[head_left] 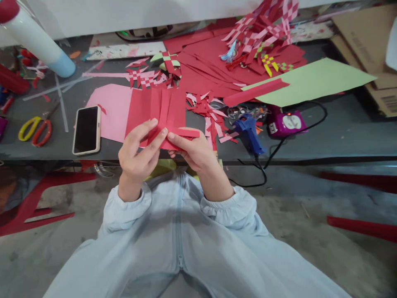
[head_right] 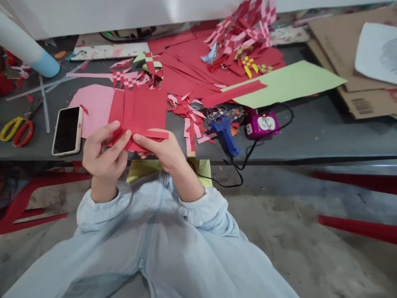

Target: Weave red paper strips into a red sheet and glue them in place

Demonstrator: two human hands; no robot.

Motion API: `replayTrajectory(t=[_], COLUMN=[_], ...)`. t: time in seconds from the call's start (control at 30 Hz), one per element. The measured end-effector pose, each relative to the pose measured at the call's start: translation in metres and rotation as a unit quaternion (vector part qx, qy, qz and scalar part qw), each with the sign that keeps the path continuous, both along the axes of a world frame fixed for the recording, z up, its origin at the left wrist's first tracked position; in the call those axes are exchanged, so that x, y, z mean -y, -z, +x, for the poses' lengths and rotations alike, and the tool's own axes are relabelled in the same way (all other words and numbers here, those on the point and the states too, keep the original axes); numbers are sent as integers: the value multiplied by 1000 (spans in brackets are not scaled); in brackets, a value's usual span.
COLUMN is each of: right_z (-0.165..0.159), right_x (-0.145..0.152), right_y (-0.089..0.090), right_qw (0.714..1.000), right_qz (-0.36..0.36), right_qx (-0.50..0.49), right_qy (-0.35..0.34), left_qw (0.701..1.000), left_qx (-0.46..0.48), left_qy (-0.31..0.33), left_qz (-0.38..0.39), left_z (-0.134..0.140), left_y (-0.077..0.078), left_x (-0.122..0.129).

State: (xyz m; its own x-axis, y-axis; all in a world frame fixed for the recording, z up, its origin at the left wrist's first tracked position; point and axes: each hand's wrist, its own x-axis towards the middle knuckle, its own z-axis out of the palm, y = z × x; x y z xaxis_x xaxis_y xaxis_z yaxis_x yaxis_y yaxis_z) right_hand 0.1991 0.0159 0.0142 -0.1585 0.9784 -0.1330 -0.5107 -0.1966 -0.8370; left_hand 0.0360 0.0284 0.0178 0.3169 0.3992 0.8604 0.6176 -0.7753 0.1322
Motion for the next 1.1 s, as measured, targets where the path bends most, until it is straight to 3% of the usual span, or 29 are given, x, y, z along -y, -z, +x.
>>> replayTrajectory(t=[0.13,0.2,0.3,0.37,0.43,0.73,0.97,1.1], right_z=[5,8,11,12,13,23,41,55], right_x=[0,0,0,1,1,-3,-5,-4], right_y=[4,2,-4,-9,-11,0,8,9], right_qw=[991,978,959,954,955,976,968,966], right_qz=[54,66,68,73,76,34,40,35], right_qx=[113,186,260,279,277,192,221,209], right_qy=[50,71,89,86,74,97,112,149], left_qw=[980,938,842,796,778,801,800,824], left_qx=[137,220,285,287,294,336,346,341], left_qy=[-26,-12,57,86,92,48,44,26], left_qz=[-141,-268,-454,-526,-548,-493,-488,-451], left_z=[1,2,6,9,13,17,14,12], left_y=[4,5,4,1,-3,-16,-19,-19], left_x=[-1,-1,0,1,3,3,1,0])
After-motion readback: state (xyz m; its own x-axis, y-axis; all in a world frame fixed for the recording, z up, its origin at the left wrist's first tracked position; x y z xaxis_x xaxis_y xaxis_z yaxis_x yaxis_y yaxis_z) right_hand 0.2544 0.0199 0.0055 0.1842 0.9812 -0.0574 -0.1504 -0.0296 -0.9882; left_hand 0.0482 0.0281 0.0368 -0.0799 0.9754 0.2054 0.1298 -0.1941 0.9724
